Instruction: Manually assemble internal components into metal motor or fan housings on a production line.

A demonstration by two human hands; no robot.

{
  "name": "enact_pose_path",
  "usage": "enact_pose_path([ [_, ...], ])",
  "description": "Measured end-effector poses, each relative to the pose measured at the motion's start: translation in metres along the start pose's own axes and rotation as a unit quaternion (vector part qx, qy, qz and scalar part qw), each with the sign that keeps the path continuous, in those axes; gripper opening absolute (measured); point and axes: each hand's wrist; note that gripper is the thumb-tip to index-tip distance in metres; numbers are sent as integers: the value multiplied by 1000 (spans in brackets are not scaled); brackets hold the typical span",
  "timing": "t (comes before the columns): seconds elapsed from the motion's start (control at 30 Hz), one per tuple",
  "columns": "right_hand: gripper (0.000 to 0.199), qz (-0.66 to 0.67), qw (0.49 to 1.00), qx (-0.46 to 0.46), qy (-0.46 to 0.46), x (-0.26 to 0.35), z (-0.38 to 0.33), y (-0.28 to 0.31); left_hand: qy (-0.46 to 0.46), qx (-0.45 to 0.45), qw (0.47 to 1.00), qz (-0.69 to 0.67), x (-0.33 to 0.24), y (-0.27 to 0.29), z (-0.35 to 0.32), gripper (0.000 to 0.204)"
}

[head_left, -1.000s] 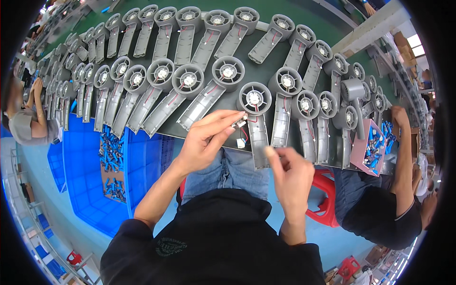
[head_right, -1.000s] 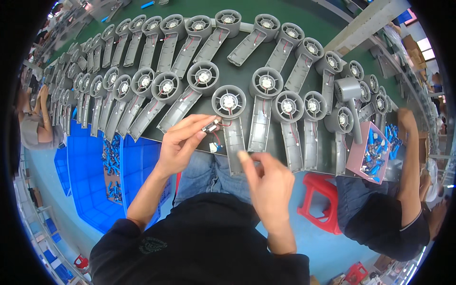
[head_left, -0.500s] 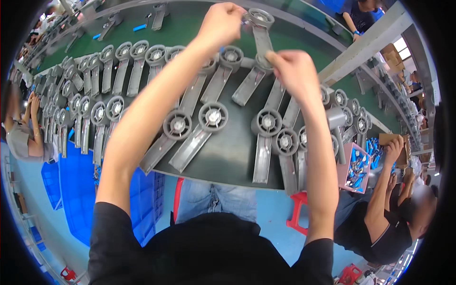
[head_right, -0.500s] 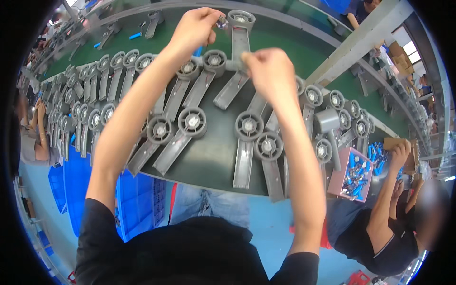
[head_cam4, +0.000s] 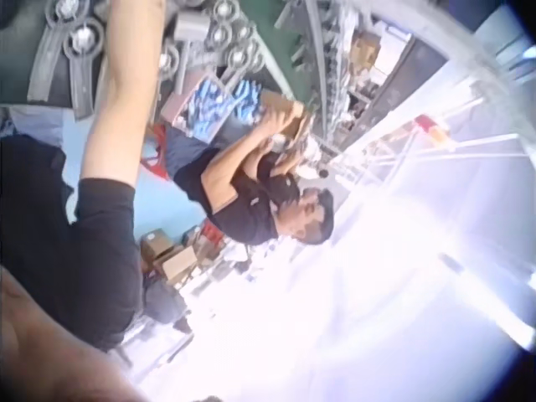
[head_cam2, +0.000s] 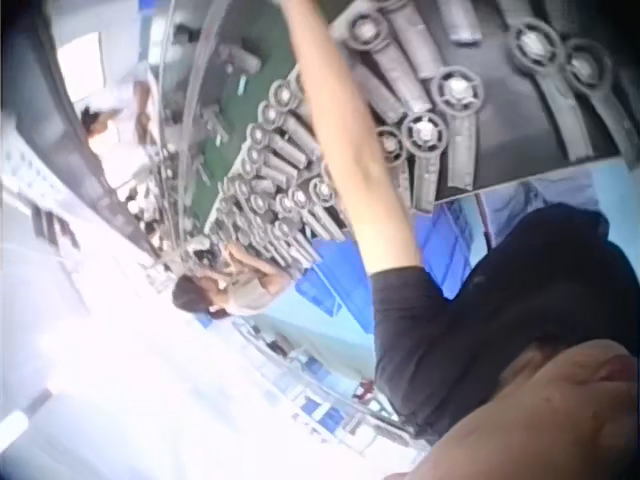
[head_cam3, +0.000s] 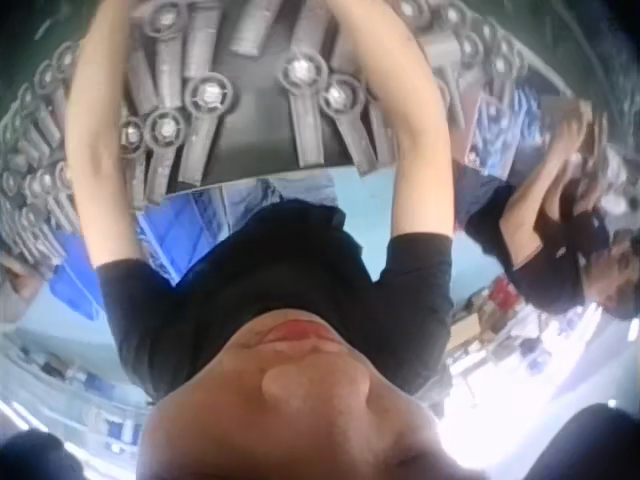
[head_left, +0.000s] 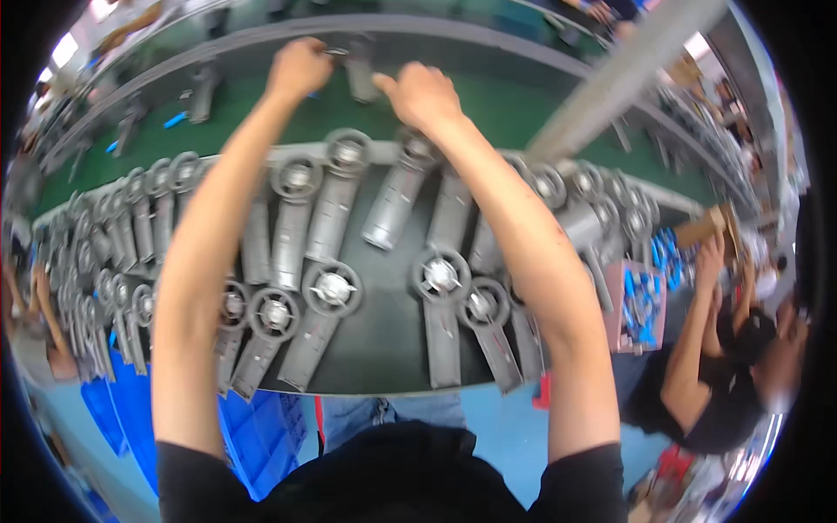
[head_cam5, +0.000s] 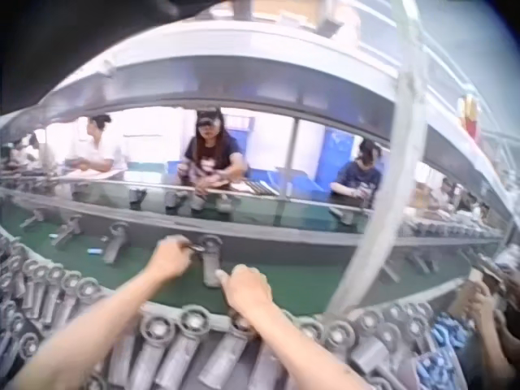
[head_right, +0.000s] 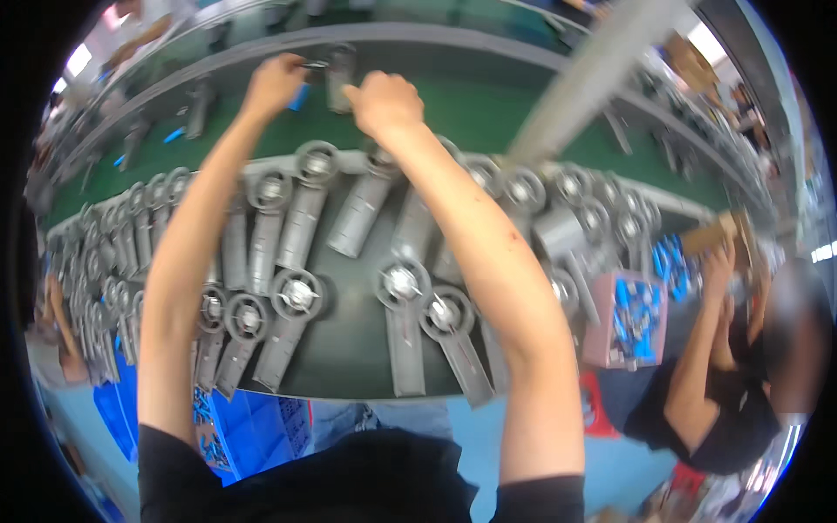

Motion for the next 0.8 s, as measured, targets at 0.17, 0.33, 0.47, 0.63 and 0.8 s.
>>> enact_pose_path([
  [0.17, 45, 10, 999, 27, 19, -21, -141, 134, -89, 61, 993, -49, -29, 100, -79, 30],
  [0.33, 28, -114, 965, -113, -205, -181, -283, 236, -224, 244, 938, -102, -160, 109, -203, 33],
  [0.47, 34, -95, 964, -95, -228, -277, -320, 234, -266, 243, 933, -30, -180, 87, -269, 64],
  [0.63, 40, 25, 956, -83, -280, -302, -316, 208, -278, 180, 943, 9, -179, 73, -292, 65],
  [0.8, 37, 77, 929, -205, -298, -313, -323, 212, -289, 125, 949, 24, -183, 77, -302, 62],
])
Point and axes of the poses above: each hand's wrist, its own z-axis towards the middle knuckle, its own y-axis out of the back of the hand, x = y × z, and after that the axes turned 2 degrees about x, right-handed
